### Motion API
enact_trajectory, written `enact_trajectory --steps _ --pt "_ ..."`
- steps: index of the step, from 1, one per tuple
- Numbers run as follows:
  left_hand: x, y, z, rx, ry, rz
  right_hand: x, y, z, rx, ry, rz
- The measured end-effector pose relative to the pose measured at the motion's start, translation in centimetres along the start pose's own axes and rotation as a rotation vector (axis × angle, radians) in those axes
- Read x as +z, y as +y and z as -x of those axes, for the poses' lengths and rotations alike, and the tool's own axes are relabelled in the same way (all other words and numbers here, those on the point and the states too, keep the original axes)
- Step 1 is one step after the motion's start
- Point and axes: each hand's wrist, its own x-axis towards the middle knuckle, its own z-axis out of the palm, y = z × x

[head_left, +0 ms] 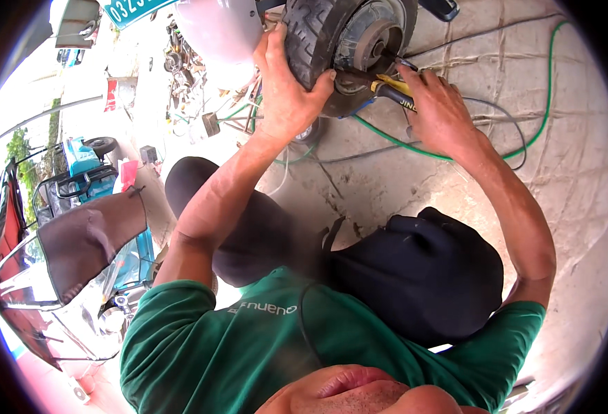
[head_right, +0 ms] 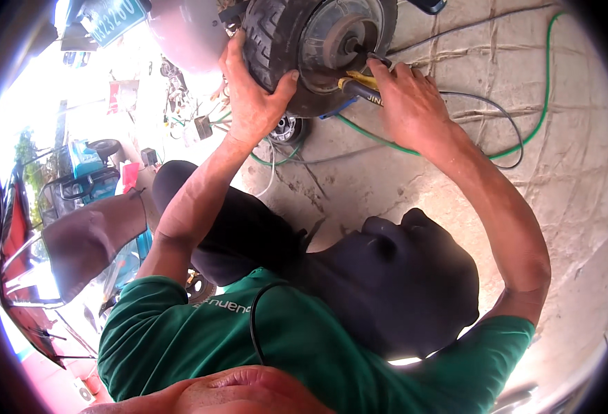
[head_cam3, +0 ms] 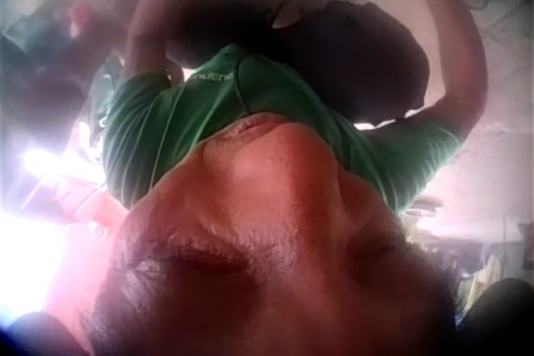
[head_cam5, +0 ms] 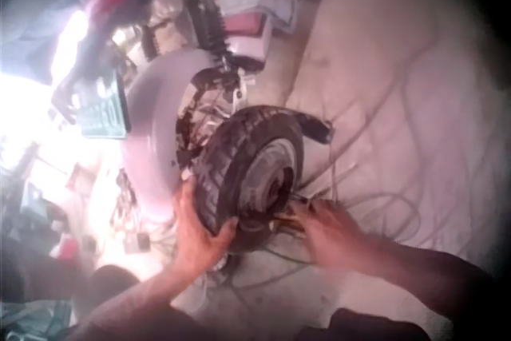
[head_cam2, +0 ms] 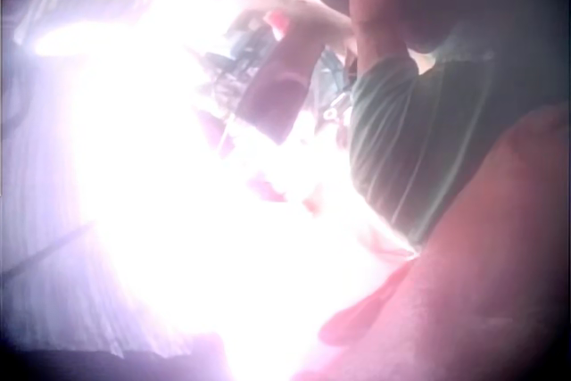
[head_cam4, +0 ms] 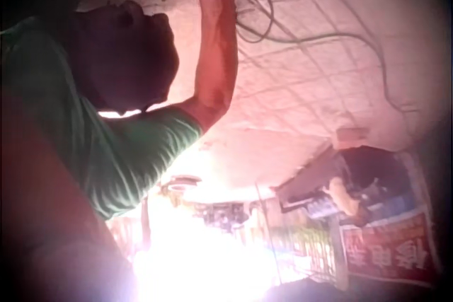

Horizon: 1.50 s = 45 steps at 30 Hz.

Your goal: The person removes a wheel from an electric scooter and pries the tire off the wheel rim using pliers, a screwdriver, and metal pry tools.

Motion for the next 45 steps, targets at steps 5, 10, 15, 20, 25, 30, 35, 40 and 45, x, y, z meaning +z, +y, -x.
enact_trajectory --steps 5,10,15,20,25,30,35,40,45 --pt "0.5 0.7 -0.2 -0.047 -0.013 -0.034 -2.6 0.5 -2.4 0.148 -0.359 -0.189" --pt "0.0 -0.8 -0.2 0.030 -0.011 -0.089 -1.5 -0.3 -0.6 0.216 -0.442 -0.436" --pt "-0.1 -2.4 0.2 0.115 0.003 -0.104 1.1 -0.9 1.2 0.251 -0.530 -0.621" --pt "-0.1 -2.7 0.1 0.061 -0.039 -0.112 4.1 -1.0 3.9 0.405 -0.723 -1.428" --pt "-0.1 -3.6 0.0 0.112 -0.003 -0.076 6.2 -0.8 3.8 0.361 -0.942 -2.175" --pt "-0.3 -2.7 0.3 0.118 -0.008 -0.100 10.4 -3.3 4.1 0.178 -0.901 -2.401" --pt "-0.4 -2.1 0.7 0.079 0.005 -0.090 12.3 -5.7 4.7 0.274 -0.605 -2.168" --pt "0.2 -1.1 0.6 0.093 0.021 -0.042 15.0 -9.1 4.4 0.269 -0.423 -2.241" --pt "0.2 -0.3 1.2 -0.024 -0.010 -0.014 17.2 -13.8 2.4 0.316 -0.034 -2.132"
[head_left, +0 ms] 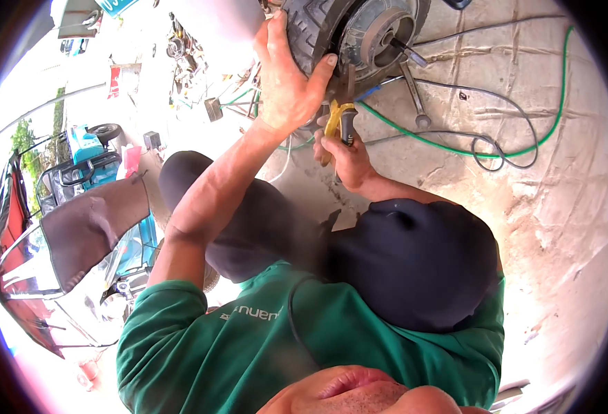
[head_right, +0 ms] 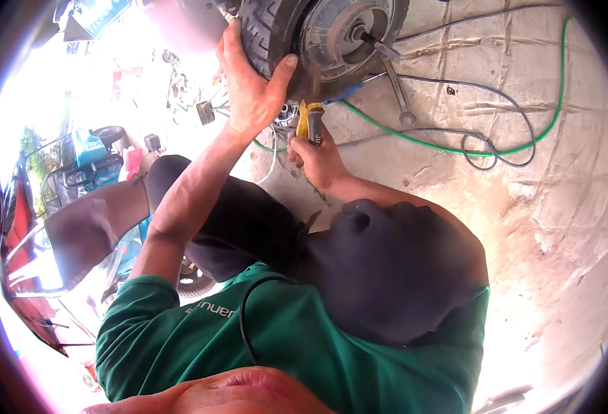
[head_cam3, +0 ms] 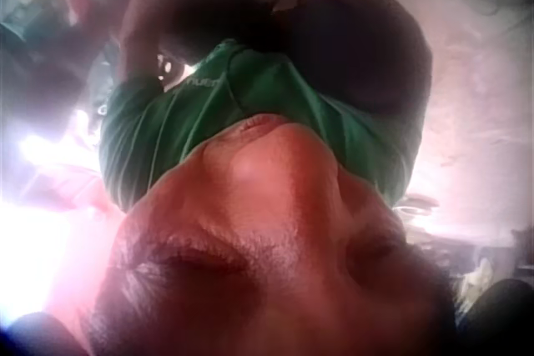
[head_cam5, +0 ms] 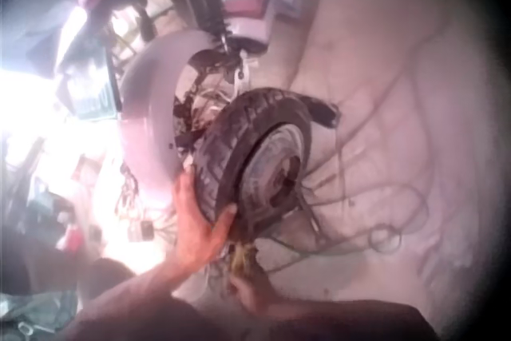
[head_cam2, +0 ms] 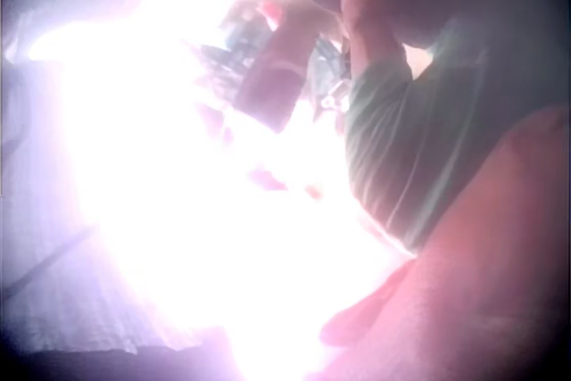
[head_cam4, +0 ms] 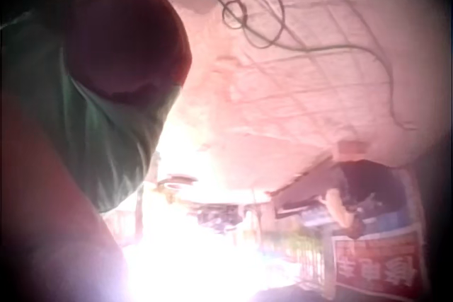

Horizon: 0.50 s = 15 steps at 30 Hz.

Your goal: The person removes a wheel from an electric scooter and pries the tire off the wheel rim using pliers, a screwdriver, and metal pry tools.

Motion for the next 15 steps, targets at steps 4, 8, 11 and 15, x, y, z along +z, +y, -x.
enact_trajectory --steps 4,8,11,15 --pt "0.2 0.9 -1.1 0.159 0.014 -0.071 2.1 1.2 -1.1 -0.179 0.125 0.087" --pt "-0.3 0.0 -0.4 0.074 -0.004 -0.002 0.0 0.7 -0.7 -0.177 0.058 0.120" --pt "-0.2 0.2 -0.6 0.061 -0.005 0.010 -1.4 -0.5 -0.6 -0.074 -0.006 0.181" --pt "-0.2 -0.5 -0.6 0.046 0.003 0.033 -2.0 -2.7 -0.1 -0.006 -0.022 0.247"
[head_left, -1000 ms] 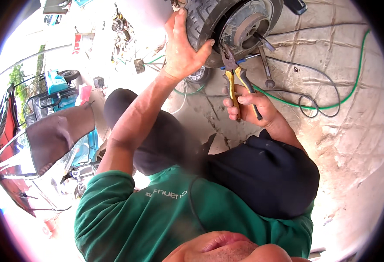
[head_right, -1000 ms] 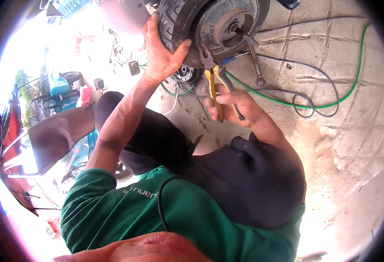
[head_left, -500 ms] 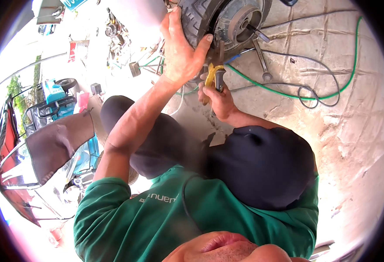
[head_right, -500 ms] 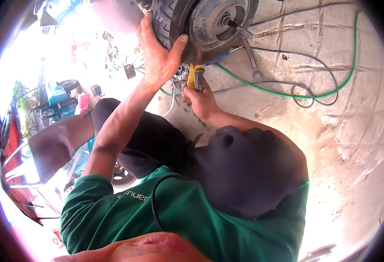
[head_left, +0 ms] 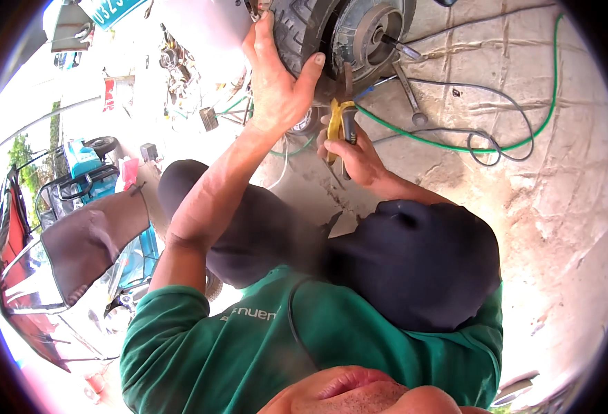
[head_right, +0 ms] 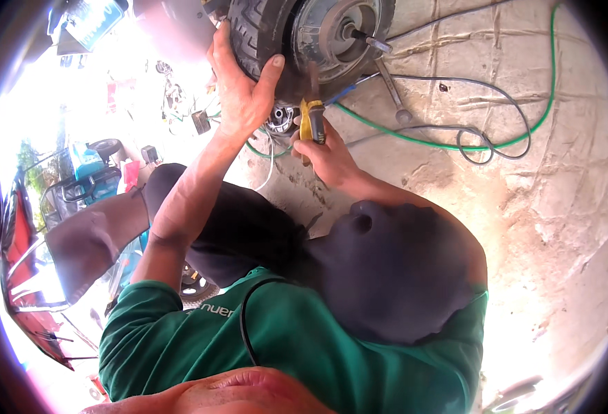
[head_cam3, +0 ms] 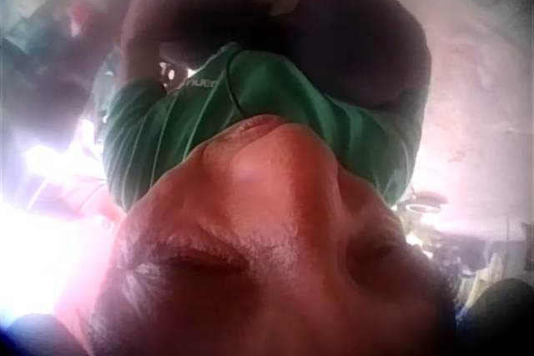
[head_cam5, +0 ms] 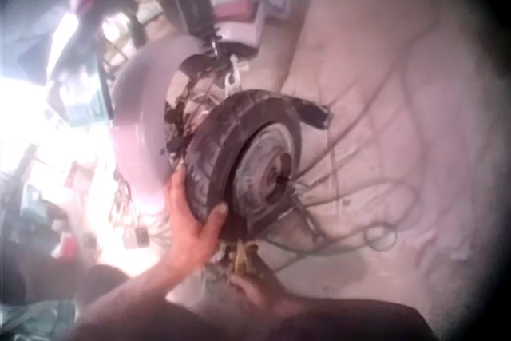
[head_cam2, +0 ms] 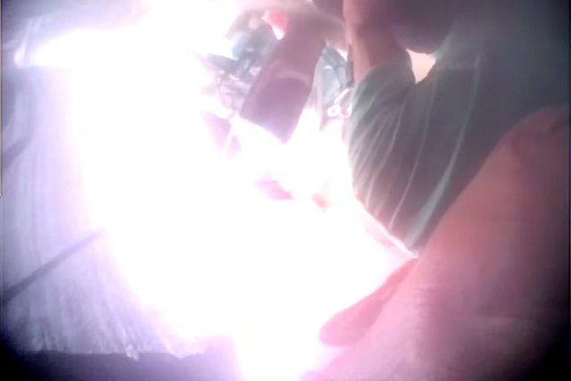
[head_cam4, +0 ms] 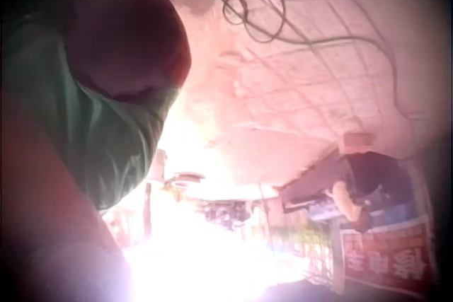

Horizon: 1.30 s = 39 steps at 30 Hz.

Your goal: The person removes a wheel from an electric scooter and pries the tire off the wheel rim using pliers, a screwdriver, and metal pry tools.

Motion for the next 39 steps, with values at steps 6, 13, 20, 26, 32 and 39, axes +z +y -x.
enact_trajectory --steps 6,13,20,26,32,39 --pt "-0.1 -0.2 -0.1 -0.010 0.008 -0.036 -3.5 -7.2 1.2 0.154 -0.162 0.574" --pt "0.4 -0.1 -0.6 0.018 0.009 -0.067 -0.6 -15.1 5.0 0.616 -0.275 0.058" --pt "0.3 -0.4 -0.7 0.031 0.018 -0.019 -0.4 -14.8 2.2 0.677 -0.332 -0.131" --pt "0.3 -0.2 -0.7 0.041 0.022 -0.023 -0.4 -16.3 1.3 0.682 -0.367 -0.255" --pt "0.5 0.4 -0.8 0.004 0.021 -0.015 -1.3 -16.7 0.1 0.683 -0.442 -0.380" --pt "0.1 0.1 -0.5 0.028 0.019 0.021 0.2 -18.0 0.0 0.808 -0.283 -0.178"
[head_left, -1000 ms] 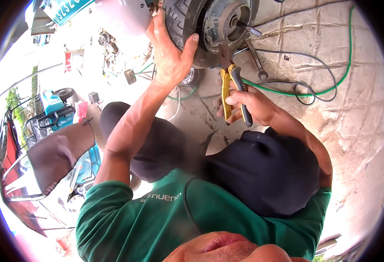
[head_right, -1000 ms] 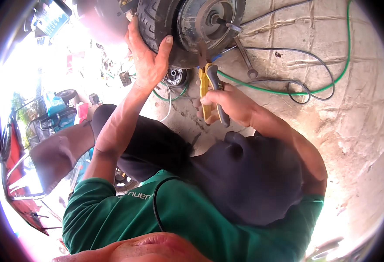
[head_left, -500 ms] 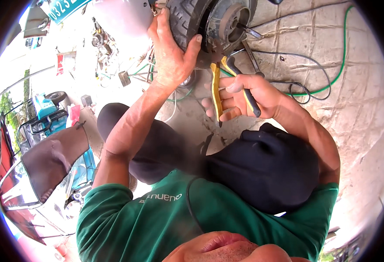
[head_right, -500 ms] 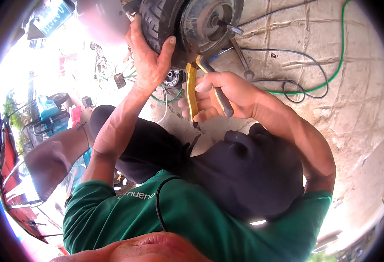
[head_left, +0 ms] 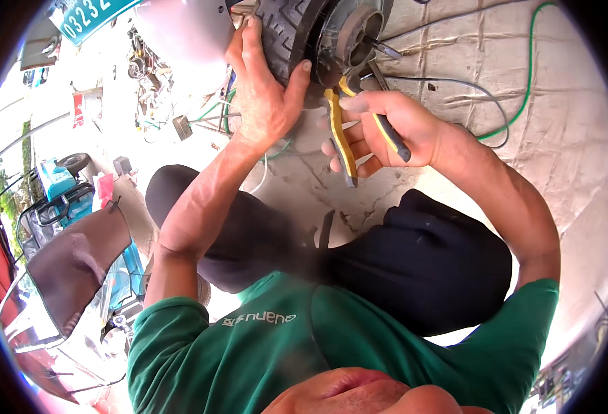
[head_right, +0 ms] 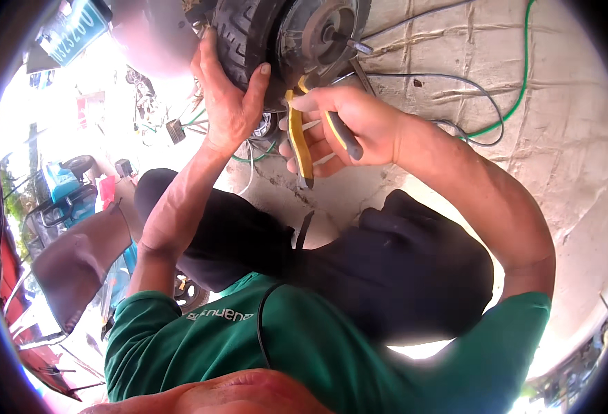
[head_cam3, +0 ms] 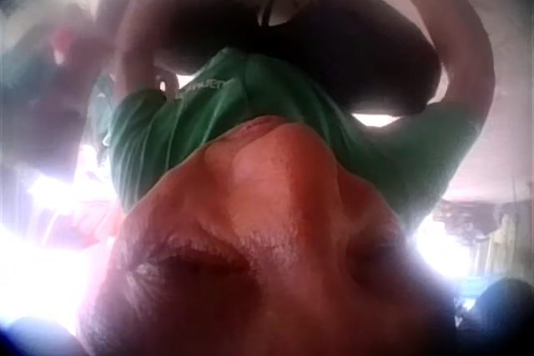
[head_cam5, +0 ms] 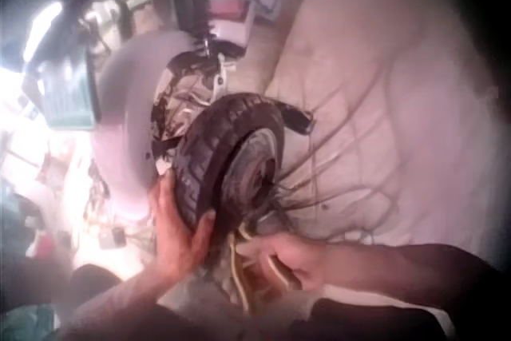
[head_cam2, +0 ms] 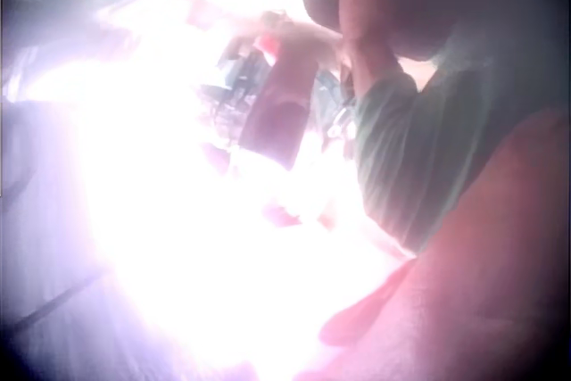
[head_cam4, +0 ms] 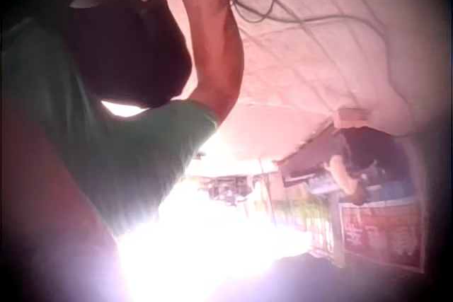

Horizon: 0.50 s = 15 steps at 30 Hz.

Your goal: The person removes a wheel from an electric scooter and pries the tire off the wheel rim using pliers, a screwdriver, and metal pry tools.

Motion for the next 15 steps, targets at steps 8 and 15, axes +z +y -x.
enact_trajectory --steps 8,15 --pt "-0.8 -0.6 -0.1 -0.044 0.006 0.092 4.6 5.6 -6.5 -0.220 0.491 -0.210" --pt "-1.4 -1.5 -0.2 -0.056 0.016 0.182 4.6 9.6 -13.6 -0.709 0.130 -0.431"
